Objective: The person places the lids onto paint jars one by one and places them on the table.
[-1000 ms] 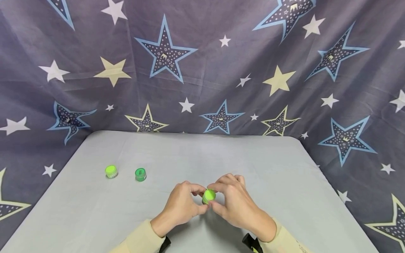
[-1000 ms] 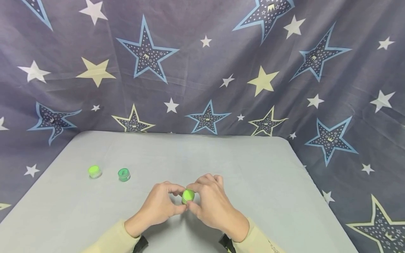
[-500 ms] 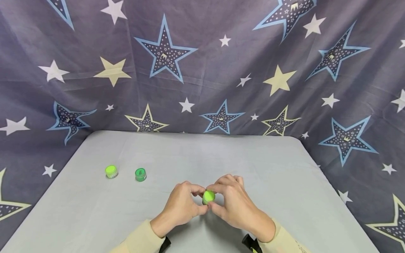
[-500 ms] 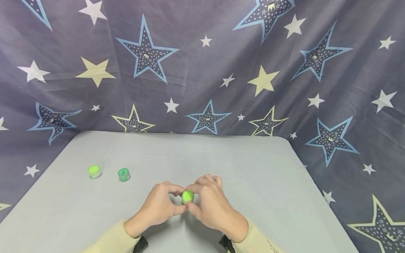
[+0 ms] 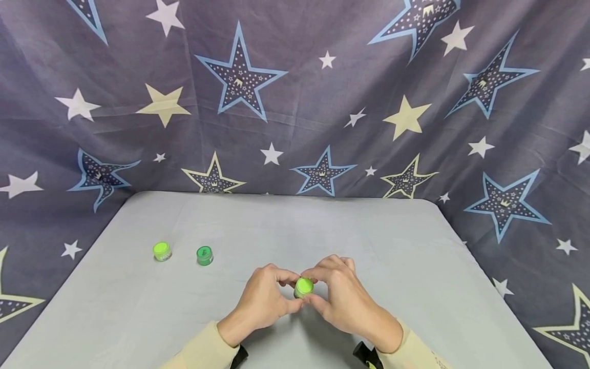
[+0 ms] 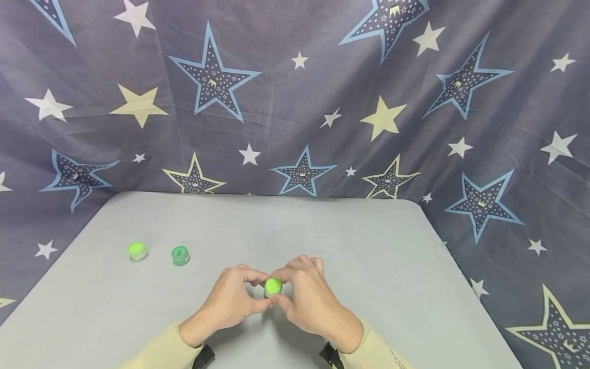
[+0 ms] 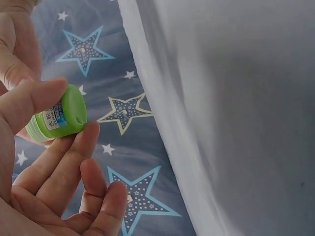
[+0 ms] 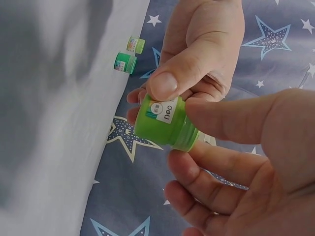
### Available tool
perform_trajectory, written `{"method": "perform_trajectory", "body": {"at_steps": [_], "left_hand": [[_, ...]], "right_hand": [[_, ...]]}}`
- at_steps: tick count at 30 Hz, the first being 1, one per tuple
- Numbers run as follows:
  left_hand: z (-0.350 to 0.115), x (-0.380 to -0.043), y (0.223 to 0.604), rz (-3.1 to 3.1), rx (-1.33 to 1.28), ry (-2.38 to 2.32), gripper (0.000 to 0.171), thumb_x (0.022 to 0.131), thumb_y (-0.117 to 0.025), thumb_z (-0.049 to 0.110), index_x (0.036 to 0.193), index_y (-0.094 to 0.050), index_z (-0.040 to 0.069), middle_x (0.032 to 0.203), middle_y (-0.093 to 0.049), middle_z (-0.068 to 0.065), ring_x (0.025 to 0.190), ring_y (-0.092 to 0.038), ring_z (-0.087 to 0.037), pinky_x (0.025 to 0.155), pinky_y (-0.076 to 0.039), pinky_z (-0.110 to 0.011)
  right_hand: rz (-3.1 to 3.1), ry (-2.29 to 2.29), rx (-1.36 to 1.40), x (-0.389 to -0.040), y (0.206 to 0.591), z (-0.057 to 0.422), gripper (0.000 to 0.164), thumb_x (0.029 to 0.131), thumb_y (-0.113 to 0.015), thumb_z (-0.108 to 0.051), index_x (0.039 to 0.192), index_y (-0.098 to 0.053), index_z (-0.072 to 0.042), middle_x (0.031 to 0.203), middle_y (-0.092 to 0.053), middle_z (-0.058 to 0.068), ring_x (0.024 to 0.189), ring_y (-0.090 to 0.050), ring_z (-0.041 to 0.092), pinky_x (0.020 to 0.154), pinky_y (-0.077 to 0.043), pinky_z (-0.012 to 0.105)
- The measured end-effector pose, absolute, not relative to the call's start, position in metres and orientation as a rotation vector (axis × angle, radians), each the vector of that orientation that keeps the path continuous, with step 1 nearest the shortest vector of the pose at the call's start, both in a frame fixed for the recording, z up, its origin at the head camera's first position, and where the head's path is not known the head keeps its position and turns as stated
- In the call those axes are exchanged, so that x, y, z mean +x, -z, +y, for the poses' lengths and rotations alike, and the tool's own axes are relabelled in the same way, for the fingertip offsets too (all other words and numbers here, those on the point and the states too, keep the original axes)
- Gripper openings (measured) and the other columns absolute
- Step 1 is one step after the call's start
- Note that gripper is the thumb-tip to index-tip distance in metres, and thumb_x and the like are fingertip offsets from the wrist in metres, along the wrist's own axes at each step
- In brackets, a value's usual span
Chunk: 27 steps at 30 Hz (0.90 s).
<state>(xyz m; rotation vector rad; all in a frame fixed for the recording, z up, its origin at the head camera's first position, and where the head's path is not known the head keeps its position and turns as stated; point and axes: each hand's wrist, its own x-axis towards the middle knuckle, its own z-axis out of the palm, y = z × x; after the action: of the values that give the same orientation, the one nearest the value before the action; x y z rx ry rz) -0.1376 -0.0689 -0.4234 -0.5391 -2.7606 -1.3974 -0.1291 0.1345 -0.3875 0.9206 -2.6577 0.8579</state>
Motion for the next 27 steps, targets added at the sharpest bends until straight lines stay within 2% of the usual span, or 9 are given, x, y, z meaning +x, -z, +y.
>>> {"method": "perform_trajectory", "body": {"at_steps": [6,13,19,27], "left_hand": [[-0.0696,-0.1371,0.4234,-2.745,-0.552,1.411,0.027,0.071,-0.095,0.022,0.094,-0.082,0.028,0.087,-0.065,0.017,0.091,-0.057,-0.019,0.072,-0.045,-0.029],[-0.069,-0.1361,0.4224,-2.749,-0.521,1.411,0.03,0.07,-0.094,0.017,0.094,-0.082,0.03,0.087,-0.065,0.015,0.092,-0.057,-0.017,0.073,-0.046,-0.03],[-0.0686,-0.1355,0.4213,-2.741,-0.493,1.403,0.032,0.069,-0.094,0.016,0.096,-0.082,0.026,0.09,-0.065,0.013,0.089,-0.057,-0.013,0.074,-0.048,-0.031],[-0.0685,-0.136,0.4204,-2.72,-0.491,1.401,0.033,0.068,-0.094,0.014,0.097,-0.082,0.022,0.089,-0.066,0.013,0.09,-0.06,-0.018,0.074,-0.048,-0.03]], "right_hand": [[-2.664,-0.858,0.908,-0.129,0.3887,0.134,0.027,0.076,-0.091,-0.018,0.099,-0.078,-0.023,0.09,-0.066,-0.017,0.096,-0.054,0.005,0.093,-0.031,0.041],[-2.63,-0.829,0.858,-0.1298,0.3905,0.1332,0.026,0.074,-0.093,-0.029,0.092,-0.075,-0.022,0.082,-0.058,-0.017,0.088,-0.054,0.011,0.088,-0.03,0.038],[-2.588,-0.784,0.839,-0.1313,0.3933,0.1327,0.031,0.074,-0.093,-0.035,0.09,-0.07,-0.022,0.081,-0.054,-0.018,0.082,-0.048,0.008,0.084,-0.03,0.035],[-2.55,-0.762,0.792,-0.1328,0.397,0.1309,0.039,0.073,-0.092,-0.044,0.082,-0.062,-0.02,0.076,-0.054,-0.015,0.078,-0.045,0.006,0.079,-0.03,0.034]]}}
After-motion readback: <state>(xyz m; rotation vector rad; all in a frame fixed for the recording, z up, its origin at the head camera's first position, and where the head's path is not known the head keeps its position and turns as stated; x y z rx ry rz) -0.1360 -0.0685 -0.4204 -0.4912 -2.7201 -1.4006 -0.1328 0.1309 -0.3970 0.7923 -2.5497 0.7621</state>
